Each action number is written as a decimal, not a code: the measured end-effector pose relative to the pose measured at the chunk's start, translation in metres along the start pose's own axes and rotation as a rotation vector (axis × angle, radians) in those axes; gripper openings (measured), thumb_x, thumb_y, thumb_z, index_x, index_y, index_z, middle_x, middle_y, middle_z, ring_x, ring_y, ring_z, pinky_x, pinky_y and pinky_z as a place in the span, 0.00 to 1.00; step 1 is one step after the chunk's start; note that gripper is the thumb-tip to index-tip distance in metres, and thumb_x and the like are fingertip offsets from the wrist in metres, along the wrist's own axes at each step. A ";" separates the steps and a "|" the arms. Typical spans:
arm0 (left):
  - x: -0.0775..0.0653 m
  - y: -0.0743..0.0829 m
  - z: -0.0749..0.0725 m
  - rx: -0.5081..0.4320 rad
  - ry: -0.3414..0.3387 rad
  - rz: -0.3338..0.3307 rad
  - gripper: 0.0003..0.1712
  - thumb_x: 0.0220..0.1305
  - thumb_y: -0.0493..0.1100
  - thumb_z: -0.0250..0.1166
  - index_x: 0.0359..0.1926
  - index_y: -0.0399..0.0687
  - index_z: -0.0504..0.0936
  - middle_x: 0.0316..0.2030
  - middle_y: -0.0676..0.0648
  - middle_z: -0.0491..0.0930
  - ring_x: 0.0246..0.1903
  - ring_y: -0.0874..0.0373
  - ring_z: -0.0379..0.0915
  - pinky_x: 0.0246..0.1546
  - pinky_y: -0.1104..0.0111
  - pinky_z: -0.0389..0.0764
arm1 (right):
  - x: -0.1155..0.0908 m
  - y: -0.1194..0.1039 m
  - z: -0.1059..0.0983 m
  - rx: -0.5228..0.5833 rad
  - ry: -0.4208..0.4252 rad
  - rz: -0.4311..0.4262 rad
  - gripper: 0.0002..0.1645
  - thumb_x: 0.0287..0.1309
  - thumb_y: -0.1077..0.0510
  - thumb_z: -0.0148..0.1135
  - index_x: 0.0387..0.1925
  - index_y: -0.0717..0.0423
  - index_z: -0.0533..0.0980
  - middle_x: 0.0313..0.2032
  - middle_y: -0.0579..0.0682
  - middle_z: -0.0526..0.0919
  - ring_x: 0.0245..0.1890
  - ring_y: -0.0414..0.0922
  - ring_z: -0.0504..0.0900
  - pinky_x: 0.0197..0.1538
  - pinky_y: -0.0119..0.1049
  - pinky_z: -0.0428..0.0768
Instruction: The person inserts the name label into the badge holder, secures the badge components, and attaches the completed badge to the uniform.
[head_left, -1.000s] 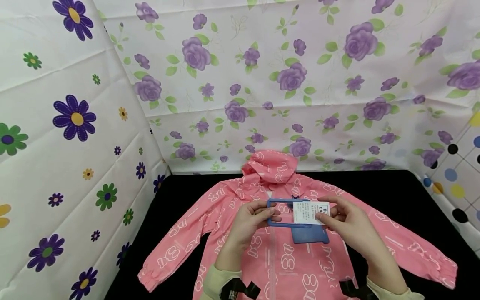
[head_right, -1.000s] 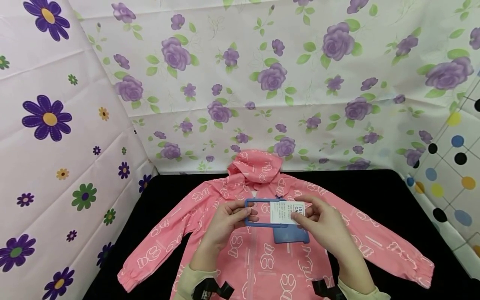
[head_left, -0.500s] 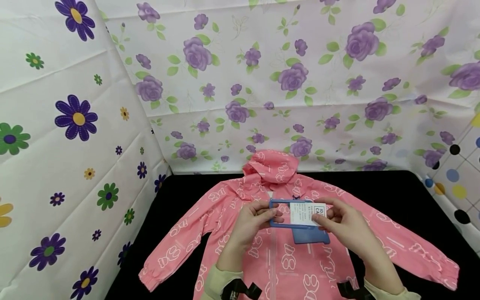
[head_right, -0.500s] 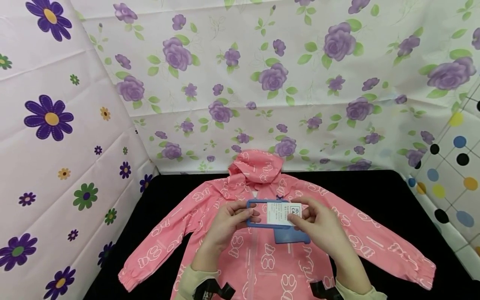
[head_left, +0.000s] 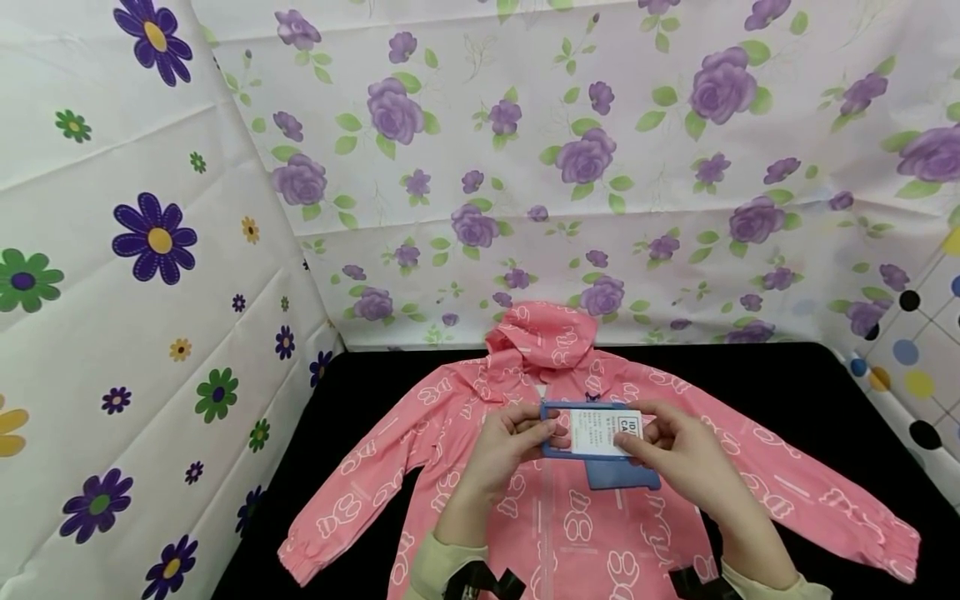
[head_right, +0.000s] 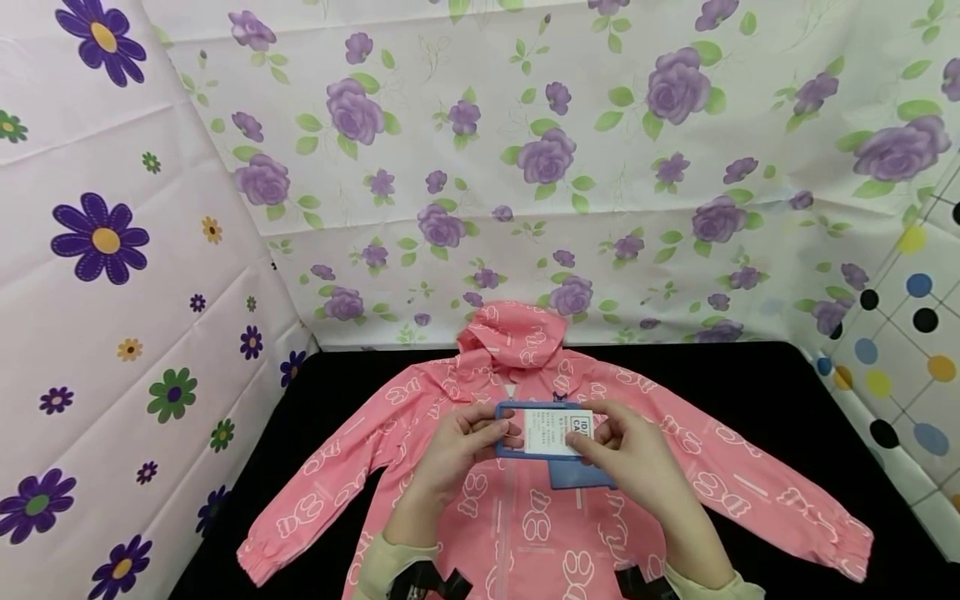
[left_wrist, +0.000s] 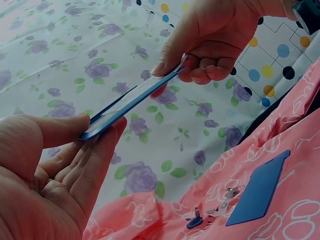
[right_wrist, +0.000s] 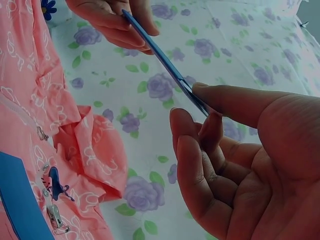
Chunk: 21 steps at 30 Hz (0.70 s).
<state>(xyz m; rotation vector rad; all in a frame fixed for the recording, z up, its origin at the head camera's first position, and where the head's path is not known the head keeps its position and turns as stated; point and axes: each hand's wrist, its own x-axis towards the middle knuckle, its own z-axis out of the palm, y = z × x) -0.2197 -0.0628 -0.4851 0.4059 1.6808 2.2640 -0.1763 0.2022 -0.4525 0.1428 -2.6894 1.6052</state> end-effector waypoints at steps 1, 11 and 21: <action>0.000 0.000 0.001 0.006 0.001 -0.004 0.17 0.75 0.34 0.68 0.58 0.24 0.82 0.40 0.43 0.91 0.39 0.56 0.91 0.48 0.59 0.90 | 0.000 0.000 0.000 -0.008 0.003 -0.002 0.37 0.66 0.47 0.77 0.69 0.59 0.76 0.29 0.50 0.82 0.28 0.47 0.83 0.28 0.35 0.80; 0.000 -0.001 0.005 0.077 0.038 -0.021 0.17 0.73 0.35 0.69 0.57 0.26 0.83 0.42 0.41 0.90 0.38 0.60 0.88 0.41 0.66 0.89 | 0.001 -0.001 0.005 -0.046 0.013 -0.011 0.36 0.63 0.42 0.78 0.66 0.56 0.79 0.26 0.49 0.77 0.22 0.44 0.75 0.23 0.33 0.73; 0.001 -0.001 0.005 0.060 0.053 -0.033 0.16 0.73 0.34 0.69 0.55 0.26 0.83 0.40 0.44 0.89 0.38 0.59 0.88 0.41 0.67 0.89 | -0.001 0.001 -0.002 -0.050 -0.006 -0.007 0.37 0.64 0.43 0.78 0.67 0.55 0.78 0.28 0.49 0.77 0.24 0.45 0.74 0.25 0.34 0.73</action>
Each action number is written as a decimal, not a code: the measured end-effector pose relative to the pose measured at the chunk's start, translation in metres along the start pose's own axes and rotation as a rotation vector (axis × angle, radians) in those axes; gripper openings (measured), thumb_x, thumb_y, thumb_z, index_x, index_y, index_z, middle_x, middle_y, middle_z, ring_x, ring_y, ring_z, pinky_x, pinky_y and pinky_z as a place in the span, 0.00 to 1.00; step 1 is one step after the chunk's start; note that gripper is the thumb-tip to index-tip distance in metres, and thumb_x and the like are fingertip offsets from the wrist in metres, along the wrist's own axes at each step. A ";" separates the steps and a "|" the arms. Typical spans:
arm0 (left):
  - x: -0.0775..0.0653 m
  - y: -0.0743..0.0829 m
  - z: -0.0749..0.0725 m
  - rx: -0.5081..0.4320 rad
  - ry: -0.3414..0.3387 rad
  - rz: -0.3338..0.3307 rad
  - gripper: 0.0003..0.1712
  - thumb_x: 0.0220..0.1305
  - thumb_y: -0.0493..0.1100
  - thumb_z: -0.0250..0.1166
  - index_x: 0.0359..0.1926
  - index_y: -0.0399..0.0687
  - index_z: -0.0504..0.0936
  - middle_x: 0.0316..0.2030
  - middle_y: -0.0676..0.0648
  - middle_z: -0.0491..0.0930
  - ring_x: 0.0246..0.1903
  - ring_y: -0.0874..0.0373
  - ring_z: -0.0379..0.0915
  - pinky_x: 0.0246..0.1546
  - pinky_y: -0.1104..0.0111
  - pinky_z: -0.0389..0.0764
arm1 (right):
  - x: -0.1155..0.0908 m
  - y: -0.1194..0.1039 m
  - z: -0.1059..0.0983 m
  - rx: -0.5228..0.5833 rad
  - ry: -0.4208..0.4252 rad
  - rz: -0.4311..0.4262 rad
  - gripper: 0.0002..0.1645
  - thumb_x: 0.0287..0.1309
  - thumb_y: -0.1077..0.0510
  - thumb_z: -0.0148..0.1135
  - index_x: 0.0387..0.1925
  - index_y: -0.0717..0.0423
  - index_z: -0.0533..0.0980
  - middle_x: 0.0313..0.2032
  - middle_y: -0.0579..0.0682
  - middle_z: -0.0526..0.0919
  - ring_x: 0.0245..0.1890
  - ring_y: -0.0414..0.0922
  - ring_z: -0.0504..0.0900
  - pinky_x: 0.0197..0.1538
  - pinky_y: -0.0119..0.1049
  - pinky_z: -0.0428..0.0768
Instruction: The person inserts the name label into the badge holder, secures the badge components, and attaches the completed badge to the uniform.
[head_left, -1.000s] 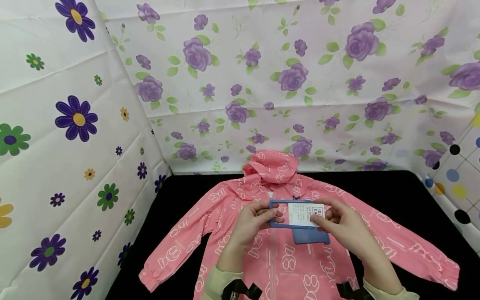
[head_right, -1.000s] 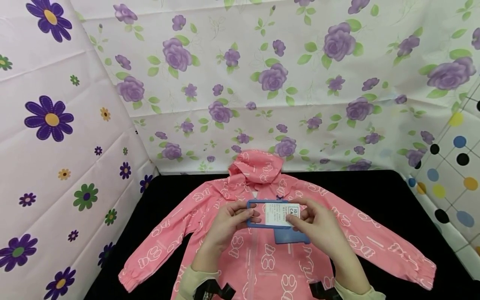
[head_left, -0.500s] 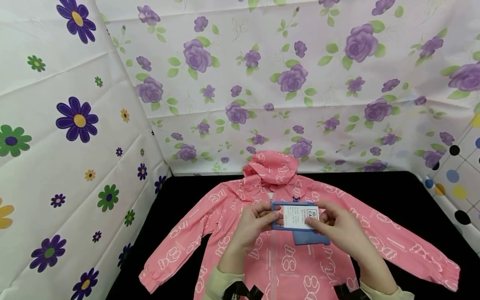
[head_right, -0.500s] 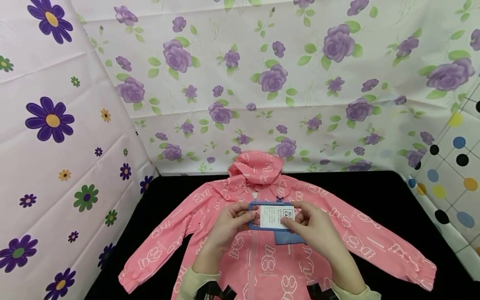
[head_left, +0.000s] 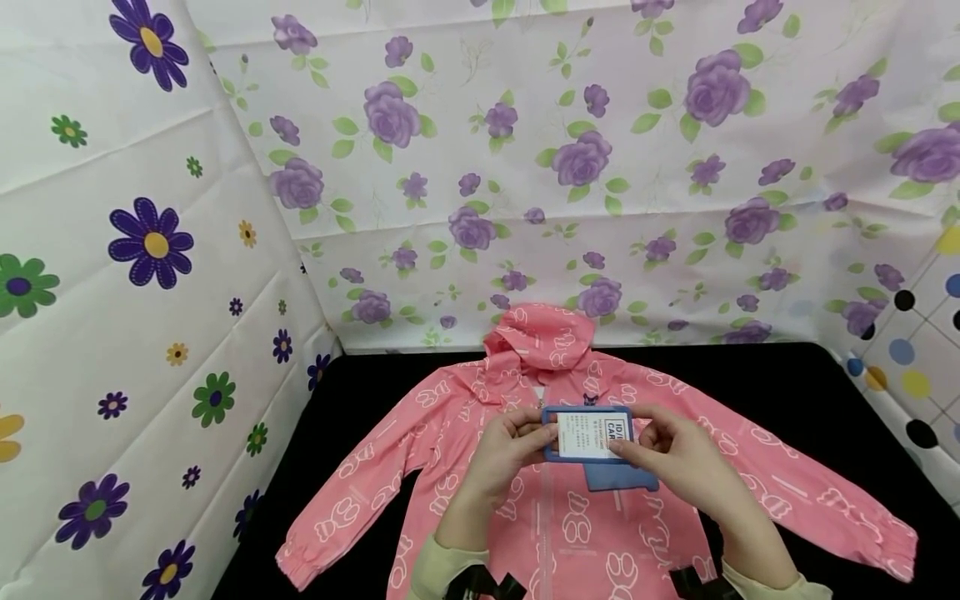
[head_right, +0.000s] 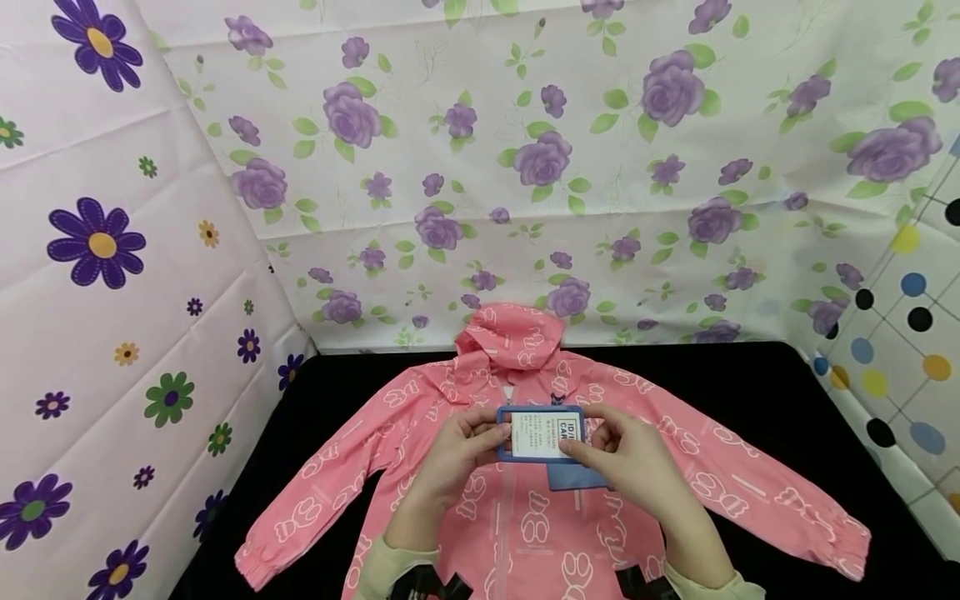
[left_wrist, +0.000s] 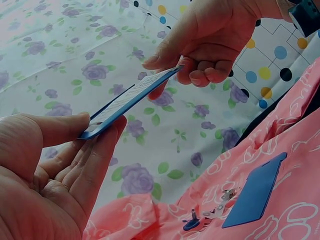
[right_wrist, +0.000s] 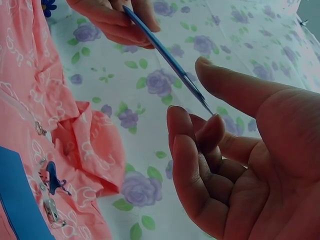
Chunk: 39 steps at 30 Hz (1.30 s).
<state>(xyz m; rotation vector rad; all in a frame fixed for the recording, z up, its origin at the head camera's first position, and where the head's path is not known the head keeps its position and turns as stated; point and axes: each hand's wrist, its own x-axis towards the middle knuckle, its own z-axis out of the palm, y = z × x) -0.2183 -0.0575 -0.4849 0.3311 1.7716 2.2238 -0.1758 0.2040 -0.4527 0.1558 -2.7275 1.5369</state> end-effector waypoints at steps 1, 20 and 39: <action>0.000 0.000 0.000 -0.003 0.004 -0.002 0.16 0.73 0.34 0.69 0.55 0.26 0.83 0.40 0.44 0.89 0.38 0.59 0.88 0.41 0.67 0.90 | 0.000 0.001 -0.002 -0.001 0.003 -0.001 0.36 0.65 0.43 0.77 0.67 0.54 0.78 0.29 0.50 0.78 0.25 0.45 0.76 0.26 0.34 0.74; 0.006 0.000 -0.002 0.006 0.011 0.002 0.17 0.74 0.35 0.69 0.57 0.26 0.84 0.42 0.41 0.90 0.37 0.58 0.88 0.42 0.66 0.90 | 0.004 0.005 -0.009 0.071 -0.077 -0.019 0.16 0.70 0.52 0.73 0.48 0.61 0.86 0.34 0.48 0.89 0.34 0.47 0.87 0.36 0.35 0.85; 0.002 -0.006 0.000 -0.011 0.031 -0.031 0.17 0.71 0.34 0.71 0.56 0.26 0.83 0.41 0.40 0.89 0.38 0.57 0.88 0.41 0.67 0.90 | 0.001 0.005 0.001 0.024 -0.065 0.034 0.20 0.66 0.44 0.76 0.40 0.56 0.81 0.29 0.48 0.84 0.26 0.46 0.80 0.27 0.34 0.75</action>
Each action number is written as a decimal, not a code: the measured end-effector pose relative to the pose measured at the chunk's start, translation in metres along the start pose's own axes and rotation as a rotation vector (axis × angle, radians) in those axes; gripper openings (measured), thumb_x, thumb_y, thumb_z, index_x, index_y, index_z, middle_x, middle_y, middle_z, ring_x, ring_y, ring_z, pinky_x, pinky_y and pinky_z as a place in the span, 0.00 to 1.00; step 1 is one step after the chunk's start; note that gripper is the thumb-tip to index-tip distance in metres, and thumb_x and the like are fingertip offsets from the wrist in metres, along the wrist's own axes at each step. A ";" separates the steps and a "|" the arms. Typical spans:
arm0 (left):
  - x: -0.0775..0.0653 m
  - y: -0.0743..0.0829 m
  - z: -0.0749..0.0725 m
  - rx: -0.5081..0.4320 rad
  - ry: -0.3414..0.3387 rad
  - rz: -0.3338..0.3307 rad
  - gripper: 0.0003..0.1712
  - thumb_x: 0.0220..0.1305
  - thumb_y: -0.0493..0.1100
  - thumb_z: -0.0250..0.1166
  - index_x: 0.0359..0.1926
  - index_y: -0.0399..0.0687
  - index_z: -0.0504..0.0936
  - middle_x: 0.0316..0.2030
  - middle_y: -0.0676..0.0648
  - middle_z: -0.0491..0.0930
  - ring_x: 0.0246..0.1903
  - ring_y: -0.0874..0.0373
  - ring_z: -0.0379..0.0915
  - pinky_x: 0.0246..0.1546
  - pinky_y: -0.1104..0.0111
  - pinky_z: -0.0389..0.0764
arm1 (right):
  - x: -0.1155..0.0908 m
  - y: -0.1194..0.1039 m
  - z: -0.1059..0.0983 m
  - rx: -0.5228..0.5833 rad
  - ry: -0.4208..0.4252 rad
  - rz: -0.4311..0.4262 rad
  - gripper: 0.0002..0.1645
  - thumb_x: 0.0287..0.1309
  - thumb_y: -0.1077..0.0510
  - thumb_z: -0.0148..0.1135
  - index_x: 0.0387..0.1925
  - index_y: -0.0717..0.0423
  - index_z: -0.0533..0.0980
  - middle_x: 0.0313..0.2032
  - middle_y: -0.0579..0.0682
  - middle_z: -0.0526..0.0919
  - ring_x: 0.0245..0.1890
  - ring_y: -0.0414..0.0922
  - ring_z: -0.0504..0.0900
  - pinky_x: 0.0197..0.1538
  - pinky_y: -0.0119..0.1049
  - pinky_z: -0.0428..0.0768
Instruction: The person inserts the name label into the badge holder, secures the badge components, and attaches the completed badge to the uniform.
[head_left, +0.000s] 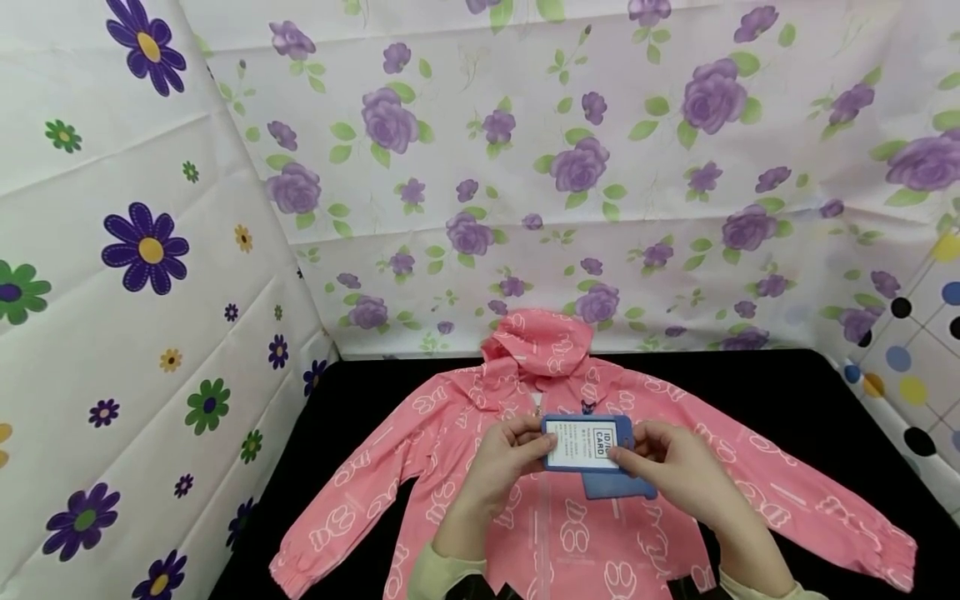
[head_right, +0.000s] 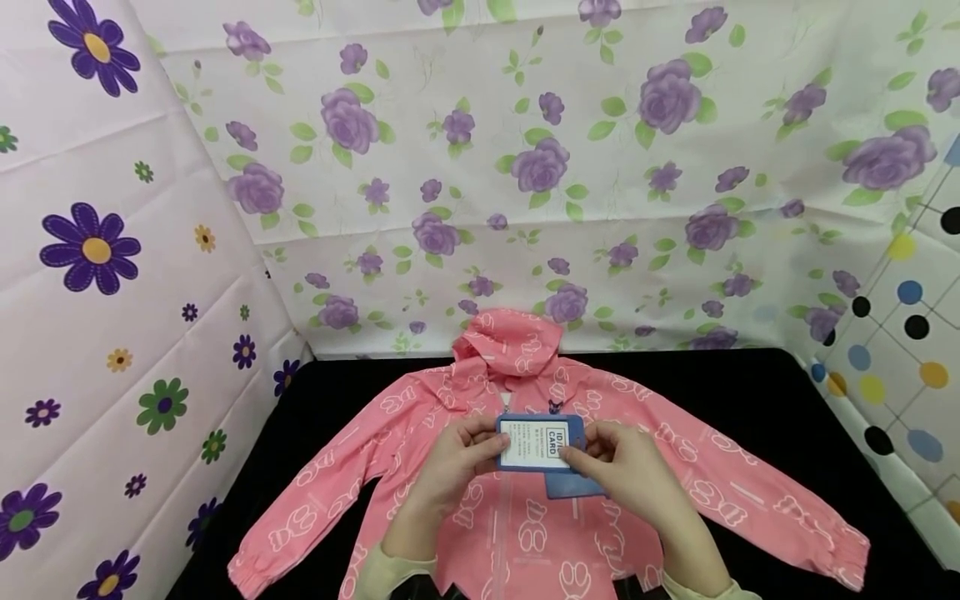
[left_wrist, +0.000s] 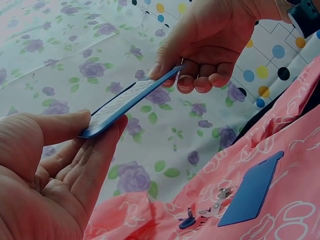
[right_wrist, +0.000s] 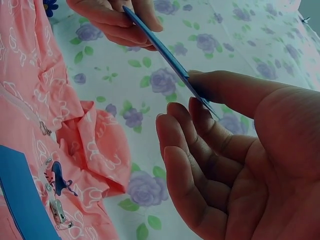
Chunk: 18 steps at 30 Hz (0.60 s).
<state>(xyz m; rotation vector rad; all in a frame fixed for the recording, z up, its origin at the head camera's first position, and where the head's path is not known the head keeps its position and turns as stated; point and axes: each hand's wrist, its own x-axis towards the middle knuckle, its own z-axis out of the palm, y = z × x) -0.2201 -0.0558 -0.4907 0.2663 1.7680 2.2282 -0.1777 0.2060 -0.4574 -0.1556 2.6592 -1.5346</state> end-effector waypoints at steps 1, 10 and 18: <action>0.000 0.000 0.000 -0.001 0.002 0.000 0.17 0.71 0.34 0.71 0.55 0.26 0.83 0.41 0.41 0.89 0.38 0.57 0.88 0.41 0.67 0.90 | -0.001 0.000 0.000 -0.005 0.002 0.001 0.20 0.66 0.44 0.76 0.39 0.56 0.81 0.29 0.48 0.84 0.26 0.46 0.80 0.27 0.34 0.74; -0.003 0.001 0.000 -0.001 0.022 0.005 0.18 0.71 0.34 0.70 0.55 0.24 0.82 0.40 0.41 0.88 0.37 0.57 0.88 0.41 0.67 0.90 | -0.002 0.002 -0.002 0.043 0.016 0.044 0.22 0.71 0.41 0.70 0.49 0.56 0.83 0.33 0.50 0.86 0.36 0.51 0.86 0.38 0.39 0.86; -0.001 0.001 -0.004 0.003 0.036 0.022 0.17 0.71 0.34 0.70 0.55 0.25 0.82 0.41 0.41 0.88 0.38 0.56 0.88 0.41 0.67 0.90 | 0.013 0.033 -0.014 -0.061 0.057 0.132 0.33 0.74 0.35 0.65 0.59 0.59 0.82 0.36 0.51 0.88 0.37 0.47 0.87 0.40 0.41 0.89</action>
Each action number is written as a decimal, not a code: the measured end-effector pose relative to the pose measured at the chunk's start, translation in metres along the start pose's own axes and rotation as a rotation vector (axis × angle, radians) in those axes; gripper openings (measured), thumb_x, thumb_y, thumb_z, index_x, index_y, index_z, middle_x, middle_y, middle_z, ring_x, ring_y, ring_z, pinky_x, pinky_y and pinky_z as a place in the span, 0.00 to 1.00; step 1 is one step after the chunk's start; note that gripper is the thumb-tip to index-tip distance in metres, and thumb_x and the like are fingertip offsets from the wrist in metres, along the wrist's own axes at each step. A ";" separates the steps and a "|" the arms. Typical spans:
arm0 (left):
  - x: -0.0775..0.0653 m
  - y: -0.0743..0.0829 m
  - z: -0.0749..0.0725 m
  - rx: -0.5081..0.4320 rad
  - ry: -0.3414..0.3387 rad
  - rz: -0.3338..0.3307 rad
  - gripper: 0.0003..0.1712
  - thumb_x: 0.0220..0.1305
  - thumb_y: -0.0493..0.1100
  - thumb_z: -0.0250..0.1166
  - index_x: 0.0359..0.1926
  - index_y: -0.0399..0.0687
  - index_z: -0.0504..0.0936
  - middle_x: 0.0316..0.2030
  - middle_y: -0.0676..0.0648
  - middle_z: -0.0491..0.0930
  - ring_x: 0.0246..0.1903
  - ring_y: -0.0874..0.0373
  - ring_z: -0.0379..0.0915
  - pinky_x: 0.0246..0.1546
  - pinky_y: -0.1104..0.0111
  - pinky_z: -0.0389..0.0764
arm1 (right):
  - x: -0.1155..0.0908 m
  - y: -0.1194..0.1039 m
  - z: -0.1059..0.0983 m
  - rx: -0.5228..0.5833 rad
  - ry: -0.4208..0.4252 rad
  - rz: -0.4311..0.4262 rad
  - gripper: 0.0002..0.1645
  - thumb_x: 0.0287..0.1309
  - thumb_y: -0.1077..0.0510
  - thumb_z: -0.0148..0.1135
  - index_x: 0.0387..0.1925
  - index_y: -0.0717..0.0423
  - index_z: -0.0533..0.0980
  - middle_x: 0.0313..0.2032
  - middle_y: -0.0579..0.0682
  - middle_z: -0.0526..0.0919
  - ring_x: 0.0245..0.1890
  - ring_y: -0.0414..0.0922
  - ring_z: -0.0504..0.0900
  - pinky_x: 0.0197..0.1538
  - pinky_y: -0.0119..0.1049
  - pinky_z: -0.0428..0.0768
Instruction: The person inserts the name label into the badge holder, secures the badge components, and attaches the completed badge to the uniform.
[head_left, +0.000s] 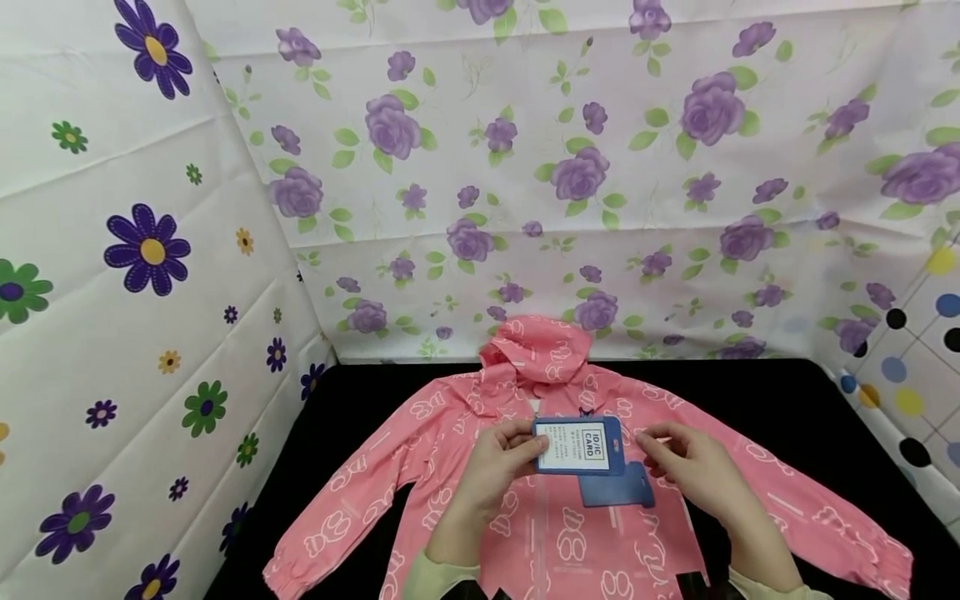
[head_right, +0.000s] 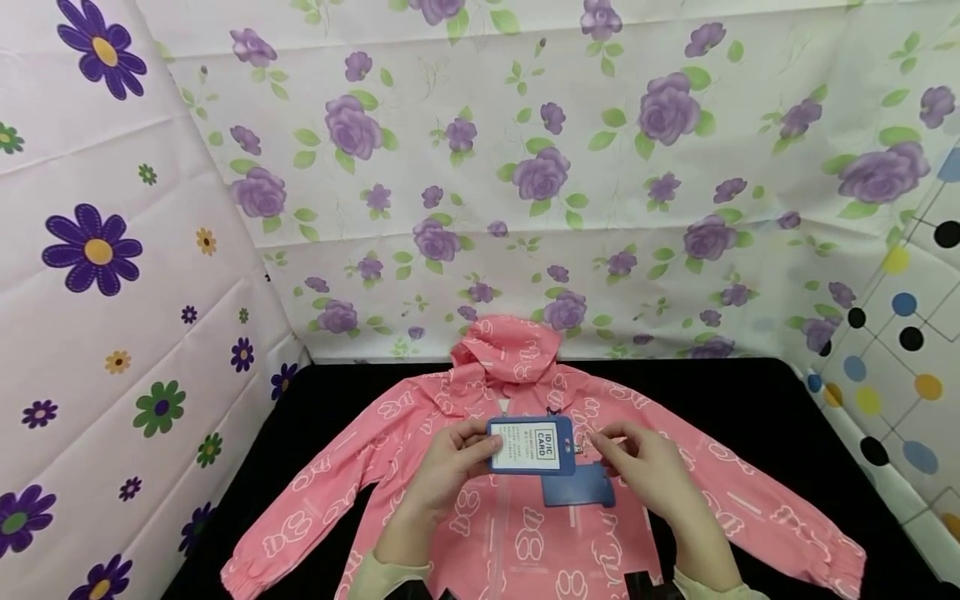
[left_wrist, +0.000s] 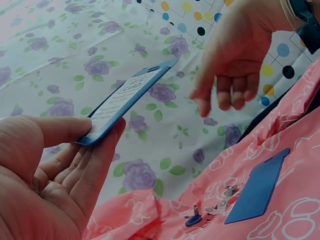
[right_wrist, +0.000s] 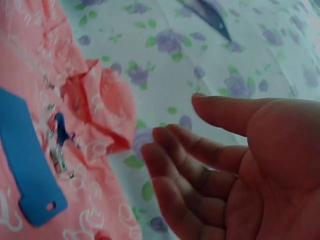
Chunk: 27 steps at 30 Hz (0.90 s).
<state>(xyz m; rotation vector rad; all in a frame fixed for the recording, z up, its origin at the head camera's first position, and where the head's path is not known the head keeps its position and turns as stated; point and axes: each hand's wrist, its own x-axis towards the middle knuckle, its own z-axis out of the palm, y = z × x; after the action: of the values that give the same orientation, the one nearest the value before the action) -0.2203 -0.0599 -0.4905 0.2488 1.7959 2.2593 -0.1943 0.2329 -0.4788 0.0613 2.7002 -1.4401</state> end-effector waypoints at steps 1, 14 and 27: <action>0.000 0.000 0.000 -0.003 0.000 0.001 0.17 0.71 0.34 0.70 0.55 0.26 0.82 0.41 0.41 0.88 0.38 0.56 0.88 0.41 0.67 0.89 | 0.003 0.005 0.000 -0.015 -0.005 0.011 0.33 0.73 0.36 0.65 0.60 0.59 0.82 0.37 0.51 0.88 0.36 0.46 0.87 0.39 0.40 0.89; 0.002 0.004 -0.004 0.008 0.022 0.021 0.16 0.72 0.36 0.71 0.54 0.27 0.82 0.41 0.42 0.87 0.39 0.55 0.88 0.43 0.65 0.90 | 0.022 0.038 0.013 -0.203 -0.035 0.024 0.28 0.61 0.52 0.78 0.56 0.65 0.82 0.40 0.52 0.88 0.36 0.45 0.83 0.43 0.43 0.84; 0.001 0.003 -0.005 0.002 0.028 0.019 0.17 0.72 0.36 0.71 0.54 0.27 0.82 0.41 0.41 0.88 0.38 0.55 0.88 0.42 0.66 0.90 | 0.022 0.041 0.030 -0.257 -0.005 0.028 0.35 0.46 0.56 0.84 0.53 0.72 0.81 0.38 0.54 0.84 0.38 0.49 0.80 0.44 0.47 0.81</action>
<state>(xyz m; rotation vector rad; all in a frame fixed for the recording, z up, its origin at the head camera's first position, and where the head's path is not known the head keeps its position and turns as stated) -0.2231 -0.0647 -0.4890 0.2366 1.8176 2.2853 -0.2119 0.2310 -0.5310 0.0781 2.8420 -1.0736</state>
